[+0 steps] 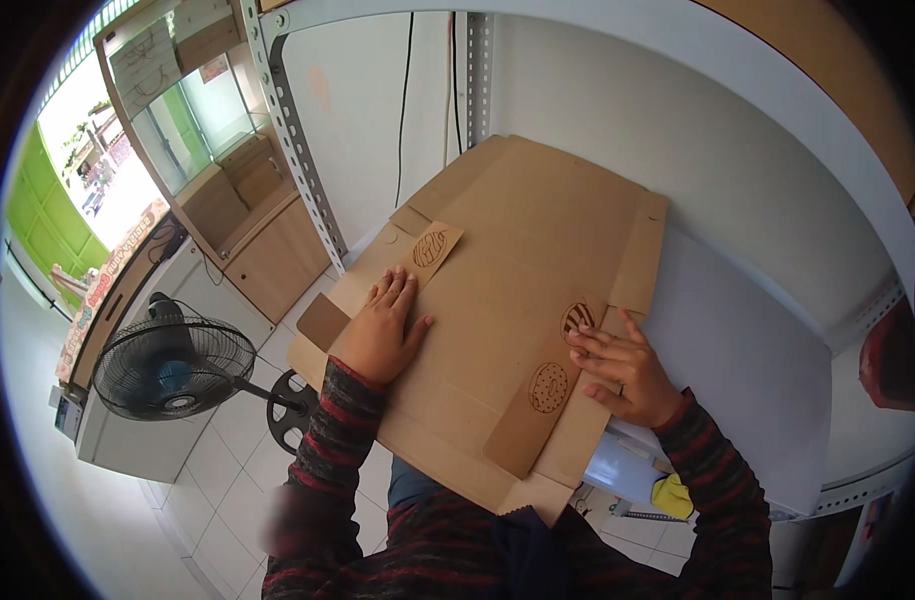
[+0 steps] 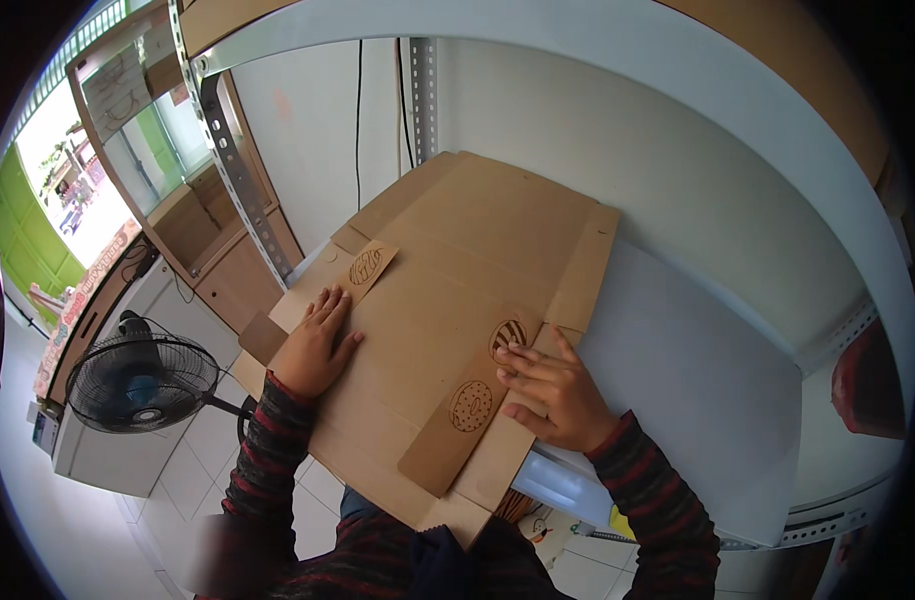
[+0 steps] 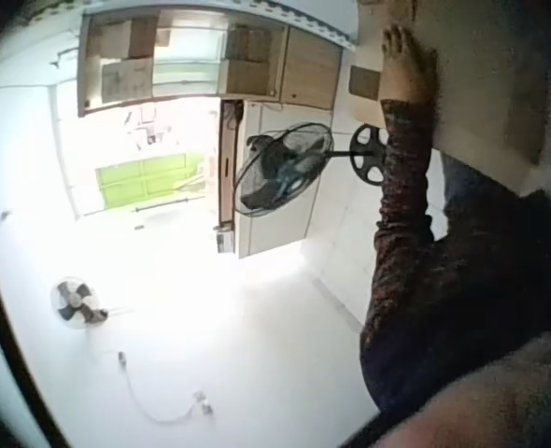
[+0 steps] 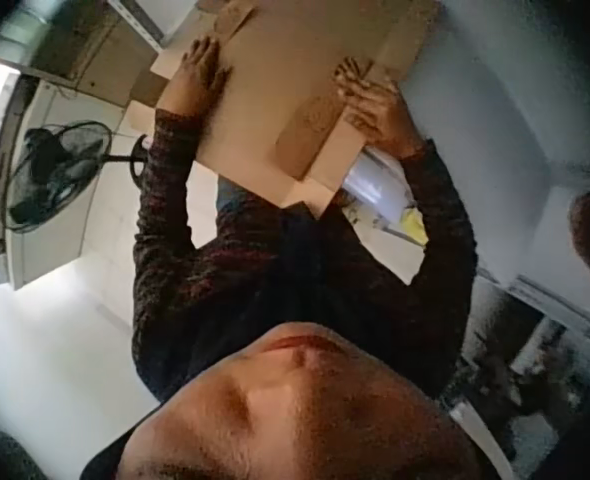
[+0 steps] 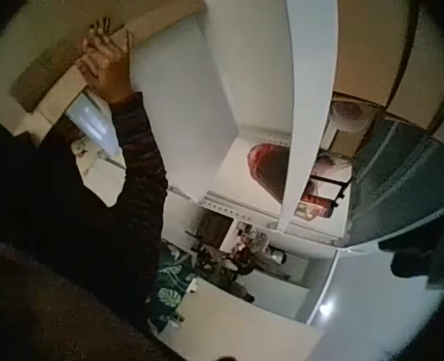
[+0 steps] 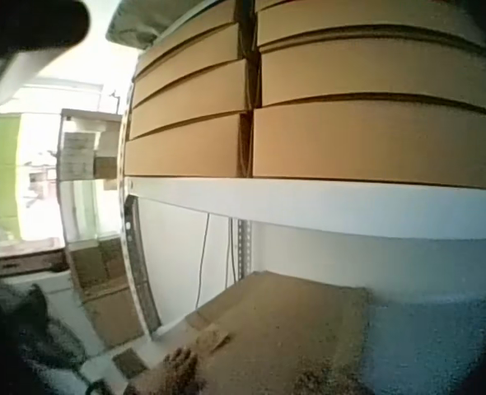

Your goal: The person assembles flat cardboard boxes by hand, folding the flaps and tucking the tabs into slots to form the box structure. After completing a box, the person places it on a nearby shelf and picks up a new flat sheet to repeat the process.

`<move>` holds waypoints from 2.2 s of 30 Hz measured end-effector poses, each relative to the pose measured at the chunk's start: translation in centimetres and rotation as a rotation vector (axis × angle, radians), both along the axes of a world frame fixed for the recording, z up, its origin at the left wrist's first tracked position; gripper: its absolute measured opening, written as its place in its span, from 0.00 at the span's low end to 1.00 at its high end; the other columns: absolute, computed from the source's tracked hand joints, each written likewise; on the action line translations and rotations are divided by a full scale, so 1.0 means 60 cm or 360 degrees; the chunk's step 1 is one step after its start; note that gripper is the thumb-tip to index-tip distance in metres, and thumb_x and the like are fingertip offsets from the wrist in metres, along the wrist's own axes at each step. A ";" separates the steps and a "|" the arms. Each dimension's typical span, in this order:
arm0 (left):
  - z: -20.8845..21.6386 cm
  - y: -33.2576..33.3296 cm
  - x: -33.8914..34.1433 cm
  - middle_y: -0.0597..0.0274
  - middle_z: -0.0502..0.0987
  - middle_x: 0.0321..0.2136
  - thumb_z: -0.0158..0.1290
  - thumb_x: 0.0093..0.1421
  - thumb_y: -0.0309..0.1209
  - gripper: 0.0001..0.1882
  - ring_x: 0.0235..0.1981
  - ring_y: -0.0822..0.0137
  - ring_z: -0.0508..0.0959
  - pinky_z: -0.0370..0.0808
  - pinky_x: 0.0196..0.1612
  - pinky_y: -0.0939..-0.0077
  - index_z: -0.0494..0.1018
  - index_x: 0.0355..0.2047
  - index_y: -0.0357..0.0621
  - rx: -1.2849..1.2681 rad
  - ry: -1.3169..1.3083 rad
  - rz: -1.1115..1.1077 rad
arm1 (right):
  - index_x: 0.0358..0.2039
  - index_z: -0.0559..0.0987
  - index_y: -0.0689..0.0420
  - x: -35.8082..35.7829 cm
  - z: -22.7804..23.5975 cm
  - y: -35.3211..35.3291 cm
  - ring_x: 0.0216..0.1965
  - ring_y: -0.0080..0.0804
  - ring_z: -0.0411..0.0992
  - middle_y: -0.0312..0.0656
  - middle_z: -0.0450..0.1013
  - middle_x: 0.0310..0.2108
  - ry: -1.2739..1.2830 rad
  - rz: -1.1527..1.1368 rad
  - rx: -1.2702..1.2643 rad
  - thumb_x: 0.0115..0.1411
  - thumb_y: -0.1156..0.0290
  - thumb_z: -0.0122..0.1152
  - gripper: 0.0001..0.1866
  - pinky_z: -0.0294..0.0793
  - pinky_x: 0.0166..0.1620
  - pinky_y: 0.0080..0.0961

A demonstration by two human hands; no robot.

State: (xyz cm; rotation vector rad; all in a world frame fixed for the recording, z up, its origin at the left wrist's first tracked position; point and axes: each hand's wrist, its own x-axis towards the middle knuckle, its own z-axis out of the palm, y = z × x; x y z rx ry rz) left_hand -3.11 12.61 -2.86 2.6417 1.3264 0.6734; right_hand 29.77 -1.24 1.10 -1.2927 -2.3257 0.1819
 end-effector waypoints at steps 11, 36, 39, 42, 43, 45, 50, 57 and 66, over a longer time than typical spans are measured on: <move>0.005 0.002 0.002 0.38 0.58 0.62 0.51 0.63 0.39 0.32 0.66 0.46 0.57 0.53 0.68 0.59 0.59 0.61 0.32 -0.0015 -0.0017 -0.0014 | 0.45 0.80 0.58 -0.006 -0.008 0.003 0.58 0.38 0.67 0.44 0.73 0.53 -0.0027 -0.0046 0.0003 0.57 0.60 0.62 0.19 0.43 0.67 0.56; 0.044 0.015 -0.129 0.57 0.69 0.54 0.60 0.53 0.42 0.31 0.59 0.52 0.66 0.57 0.61 0.50 0.67 0.57 0.50 0.0393 0.0020 -0.0004 | 0.23 0.78 0.62 -0.111 0.093 -0.104 0.25 0.38 0.74 0.42 0.72 0.24 -0.0439 0.0391 -0.0155 0.53 0.64 0.63 0.13 0.75 0.27 0.31; 0.101 -0.050 -0.124 0.55 0.70 0.55 0.61 0.53 0.44 0.31 0.60 0.51 0.66 0.56 0.63 0.48 0.68 0.57 0.51 0.0228 0.0212 -0.0380 | 0.24 0.79 0.63 -0.085 0.135 -0.088 0.25 0.41 0.76 0.45 0.75 0.26 -0.0098 0.0388 -0.0272 0.56 0.67 0.61 0.11 0.76 0.29 0.31; 0.131 -0.087 -0.116 0.56 0.74 0.51 0.62 0.52 0.40 0.26 0.58 0.54 0.68 0.54 0.63 0.45 0.72 0.52 0.50 -0.0064 0.0071 -0.0545 | 0.35 0.82 0.64 -0.053 0.183 -0.083 0.32 0.42 0.79 0.47 0.79 0.35 0.0065 0.0320 -0.0541 0.59 0.70 0.58 0.11 0.79 0.34 0.28; 0.131 -0.084 -0.118 0.57 0.76 0.48 0.62 0.52 0.38 0.23 0.56 0.55 0.70 0.56 0.63 0.47 0.74 0.49 0.49 -0.0077 0.0112 -0.0532 | 0.35 0.82 0.64 -0.041 0.193 -0.085 0.32 0.42 0.79 0.47 0.79 0.35 0.0072 0.0317 -0.0617 0.59 0.70 0.58 0.11 0.79 0.35 0.28; 0.129 -0.072 -0.132 0.59 0.79 0.42 0.62 0.52 0.33 0.17 0.51 0.57 0.74 0.59 0.61 0.50 0.77 0.43 0.48 -0.0102 0.0200 -0.0495 | 0.35 0.82 0.64 -0.021 0.203 -0.088 0.33 0.43 0.79 0.47 0.79 0.36 0.0091 0.0321 -0.0768 0.59 0.70 0.58 0.11 0.79 0.35 0.28; 0.136 -0.048 -0.127 0.60 0.79 0.26 0.60 0.54 0.31 0.07 0.31 0.56 0.78 0.66 0.56 0.58 0.79 0.32 0.44 -0.0376 -0.0006 -0.0530 | 0.34 0.81 0.63 -0.014 0.200 -0.091 0.30 0.42 0.78 0.47 0.78 0.32 -0.0006 0.0445 -0.0718 0.58 0.70 0.59 0.10 0.77 0.36 0.31; 0.115 0.014 -0.080 0.60 0.78 0.38 0.65 0.50 0.42 0.21 0.47 0.58 0.75 0.53 0.64 0.43 0.75 0.40 0.45 -0.0212 0.0246 -0.0300 | 0.33 0.77 0.63 -0.010 0.160 -0.048 0.28 0.43 0.75 0.46 0.74 0.22 -0.0039 0.0088 -0.0968 0.57 0.67 0.62 0.11 0.74 0.33 0.31; 0.015 -0.070 0.007 0.48 0.50 0.68 0.54 0.60 0.42 0.33 0.69 0.41 0.44 0.38 0.65 0.33 0.58 0.64 0.50 -0.0017 0.0115 -0.0393 | 0.51 0.69 0.61 -0.011 0.114 -0.015 0.21 0.38 0.71 0.47 0.70 0.17 -0.0164 0.0208 -0.1256 0.57 0.60 0.65 0.27 0.69 0.29 0.31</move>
